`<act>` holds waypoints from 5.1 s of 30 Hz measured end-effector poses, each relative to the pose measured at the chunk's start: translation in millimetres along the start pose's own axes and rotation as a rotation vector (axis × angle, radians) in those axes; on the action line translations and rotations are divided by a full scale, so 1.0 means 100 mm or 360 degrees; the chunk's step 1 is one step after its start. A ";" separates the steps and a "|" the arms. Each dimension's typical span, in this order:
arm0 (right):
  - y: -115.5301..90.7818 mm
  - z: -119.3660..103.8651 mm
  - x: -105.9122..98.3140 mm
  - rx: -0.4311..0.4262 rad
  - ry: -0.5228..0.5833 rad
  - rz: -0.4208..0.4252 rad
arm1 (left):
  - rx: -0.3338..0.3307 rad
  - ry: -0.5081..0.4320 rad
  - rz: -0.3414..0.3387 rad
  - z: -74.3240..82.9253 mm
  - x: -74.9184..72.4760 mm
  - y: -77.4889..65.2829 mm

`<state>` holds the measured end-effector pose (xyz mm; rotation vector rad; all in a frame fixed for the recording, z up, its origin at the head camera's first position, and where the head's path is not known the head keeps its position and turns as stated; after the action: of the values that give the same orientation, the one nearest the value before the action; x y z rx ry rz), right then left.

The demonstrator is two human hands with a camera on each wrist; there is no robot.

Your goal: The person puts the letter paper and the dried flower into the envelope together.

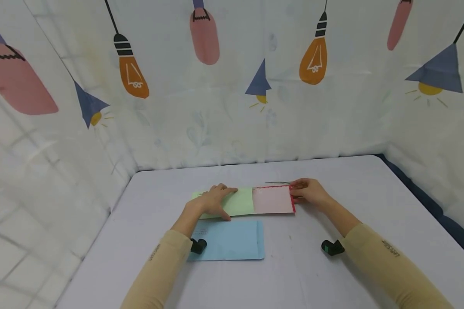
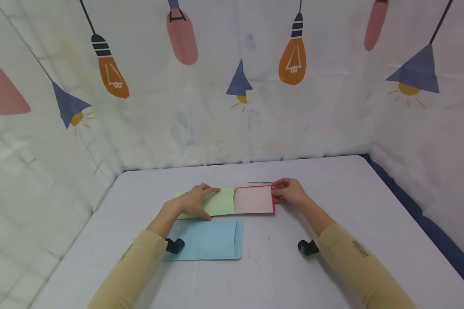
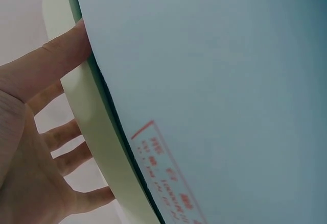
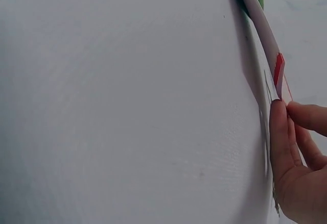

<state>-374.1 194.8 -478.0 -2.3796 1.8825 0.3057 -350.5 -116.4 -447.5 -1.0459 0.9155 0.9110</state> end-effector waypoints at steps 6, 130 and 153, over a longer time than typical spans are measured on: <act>-0.01 -0.05 0.03 -0.0006 -0.0018 -0.0026 | -0.0012 0.0001 -0.0012 -0.01 0.01 -0.01; 0.14 -0.29 1.14 -0.0072 0.0306 -0.0358 | -0.0101 0.0030 -0.0015 -0.03 0.01 0.00; 0.00 -0.23 0.33 -0.0157 0.0035 -0.0355 | -0.0067 0.0005 0.0019 -0.01 -0.01 -0.01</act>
<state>-364.6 159.3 -462.3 -2.6368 1.6248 0.3617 -349.6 -117.4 -446.2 -1.0791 0.9093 0.9423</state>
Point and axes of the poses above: each hand's wrist, its own y-axis towards the middle knuckle, its own x-axis out of the palm, z = x × y, the point moved 8 cm from there along y, towards the middle knuckle, and after that the axes turned 15 degrees about -x, right-handed, at the moved point
